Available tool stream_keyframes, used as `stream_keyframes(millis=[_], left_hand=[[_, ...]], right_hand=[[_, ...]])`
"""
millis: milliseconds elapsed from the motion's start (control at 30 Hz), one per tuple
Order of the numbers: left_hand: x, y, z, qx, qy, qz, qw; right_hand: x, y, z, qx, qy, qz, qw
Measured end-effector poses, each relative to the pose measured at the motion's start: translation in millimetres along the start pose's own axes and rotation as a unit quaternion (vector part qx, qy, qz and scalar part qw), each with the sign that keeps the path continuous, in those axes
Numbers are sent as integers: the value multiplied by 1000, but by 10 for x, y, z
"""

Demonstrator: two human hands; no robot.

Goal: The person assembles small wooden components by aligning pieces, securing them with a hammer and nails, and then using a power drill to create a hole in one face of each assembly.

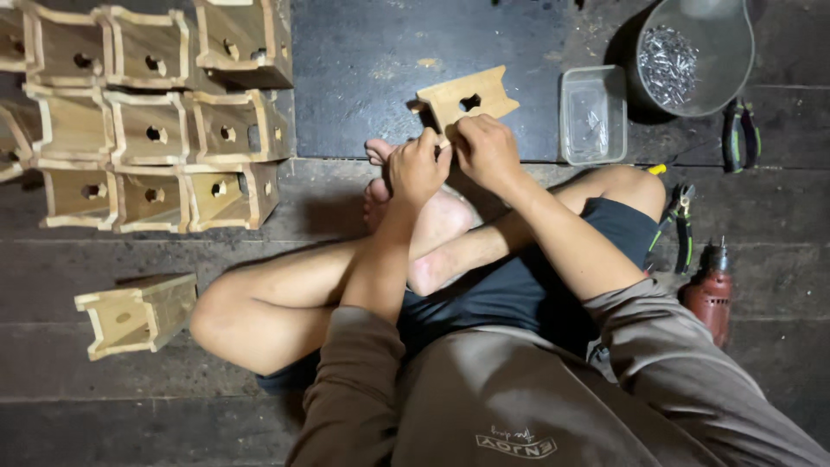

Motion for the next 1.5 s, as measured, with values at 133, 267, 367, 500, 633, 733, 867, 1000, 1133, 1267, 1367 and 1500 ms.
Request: stream_keyframes(millis=[133,267,367,500,633,733,867,1000,1133,1267,1367,1500], left_hand=[[-15,35,-7,-12,-8,13,1000],[10,-13,2,-17,0,13,1000],[1,-28,-25,-9,21,31,999],[-8,-61,-41,10,22,46,999],[174,-434,262,-12,28,20,999],[202,-635,380,-47,23,21,998],[84,-156,113,2,48,31,998],[91,-287,200,-20,53,30,998],[81,-308,235,-51,60,29,996],[124,-398,278,-22,75,30,996],[79,-299,174,-11,78,34,996],[166,-459,288,-25,87,30,995]], right_hand=[[83,541,121,-38,-23,-15,999],[973,1772,-132,-5,-71,-175,982],[2106,2369,-543,124,-189,-227,947],[4010,1937,-1301,196,-458,-46,866],[4254,1586,-813,93,-497,-102,857],[4421,1464,-672,93,-561,-111,815],[4562,1483,-513,82,-627,-68,771],[5383,1470,-906,165,-656,19,736],[4808,2113,-954,142,-561,-168,798],[3286,2392,-595,-91,-348,-218,907],[2044,2123,-256,-183,-268,-183,928],[1120,1456,111,-243,-176,-123,946]])
Point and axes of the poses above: each hand's wrist, its own x-axis away from the middle knuckle, its own y-axis out of the back of the hand, z = x × y, the point moved 9 cm from there along -x, towards the middle knuckle, and after that the axes turned 3 degrees about -x, right-handed, at the moved point
